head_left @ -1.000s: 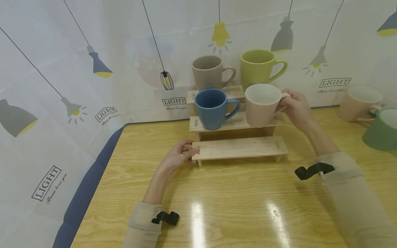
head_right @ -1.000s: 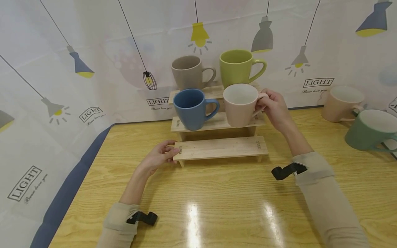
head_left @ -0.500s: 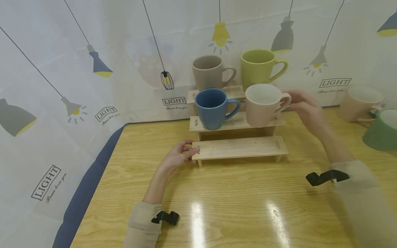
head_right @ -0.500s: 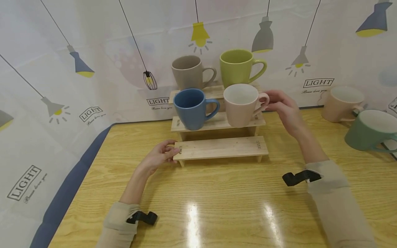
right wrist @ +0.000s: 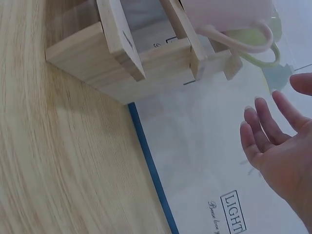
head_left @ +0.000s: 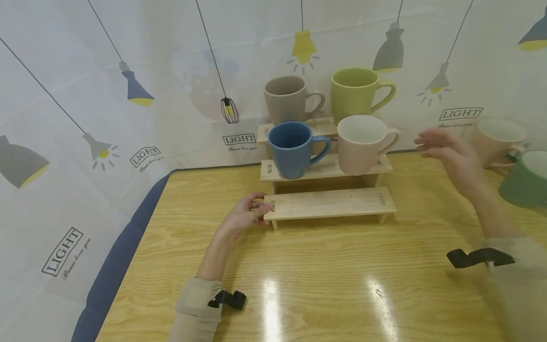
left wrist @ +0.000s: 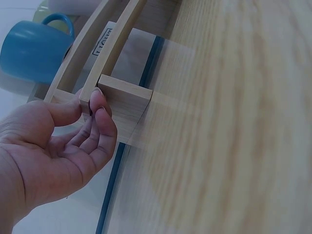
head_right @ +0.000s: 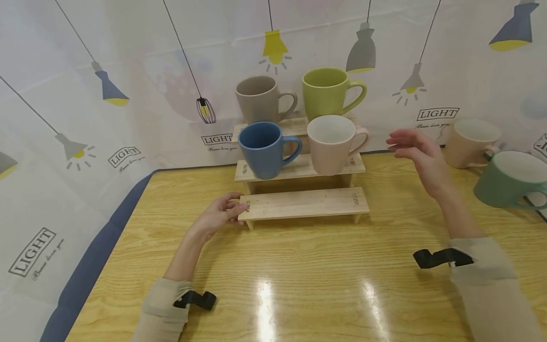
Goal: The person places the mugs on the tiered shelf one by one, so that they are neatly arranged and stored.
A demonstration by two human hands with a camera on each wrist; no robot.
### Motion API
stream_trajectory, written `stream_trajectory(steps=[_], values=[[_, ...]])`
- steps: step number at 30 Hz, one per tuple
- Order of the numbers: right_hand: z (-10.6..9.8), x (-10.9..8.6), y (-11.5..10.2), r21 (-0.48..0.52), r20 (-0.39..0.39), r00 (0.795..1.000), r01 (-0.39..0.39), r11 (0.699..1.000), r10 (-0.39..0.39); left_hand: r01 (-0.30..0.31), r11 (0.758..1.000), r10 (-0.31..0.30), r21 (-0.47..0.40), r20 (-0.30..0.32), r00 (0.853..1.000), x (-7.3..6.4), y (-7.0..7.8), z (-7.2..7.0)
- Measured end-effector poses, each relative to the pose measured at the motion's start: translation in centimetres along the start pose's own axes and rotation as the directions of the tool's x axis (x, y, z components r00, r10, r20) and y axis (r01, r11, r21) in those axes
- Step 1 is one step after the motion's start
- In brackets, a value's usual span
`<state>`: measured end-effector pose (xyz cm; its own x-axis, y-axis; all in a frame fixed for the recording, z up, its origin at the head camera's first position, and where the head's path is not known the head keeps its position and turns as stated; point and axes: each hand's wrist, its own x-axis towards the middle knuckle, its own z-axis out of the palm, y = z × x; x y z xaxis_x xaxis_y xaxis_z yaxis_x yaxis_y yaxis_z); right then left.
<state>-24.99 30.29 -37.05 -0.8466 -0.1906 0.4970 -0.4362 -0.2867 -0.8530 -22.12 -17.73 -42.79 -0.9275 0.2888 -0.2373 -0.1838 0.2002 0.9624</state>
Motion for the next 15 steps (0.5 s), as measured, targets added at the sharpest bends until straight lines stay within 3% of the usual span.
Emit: stream_trajectory(steps=[8,15], values=[[-1.7,-1.6,-1.5,-0.029,-0.051,0.998,0.027,0.999,-0.029,-0.004,1.0,0.004,0.0,-0.004,1.0,-0.2,0.1,-0.1],[-3.7,-3.4,-3.0,-0.144,-0.195,0.98,-0.068,0.987,0.039,0.004,1.0,-0.004,0.001,-0.003,1.0,0.0,0.0,-0.1]])
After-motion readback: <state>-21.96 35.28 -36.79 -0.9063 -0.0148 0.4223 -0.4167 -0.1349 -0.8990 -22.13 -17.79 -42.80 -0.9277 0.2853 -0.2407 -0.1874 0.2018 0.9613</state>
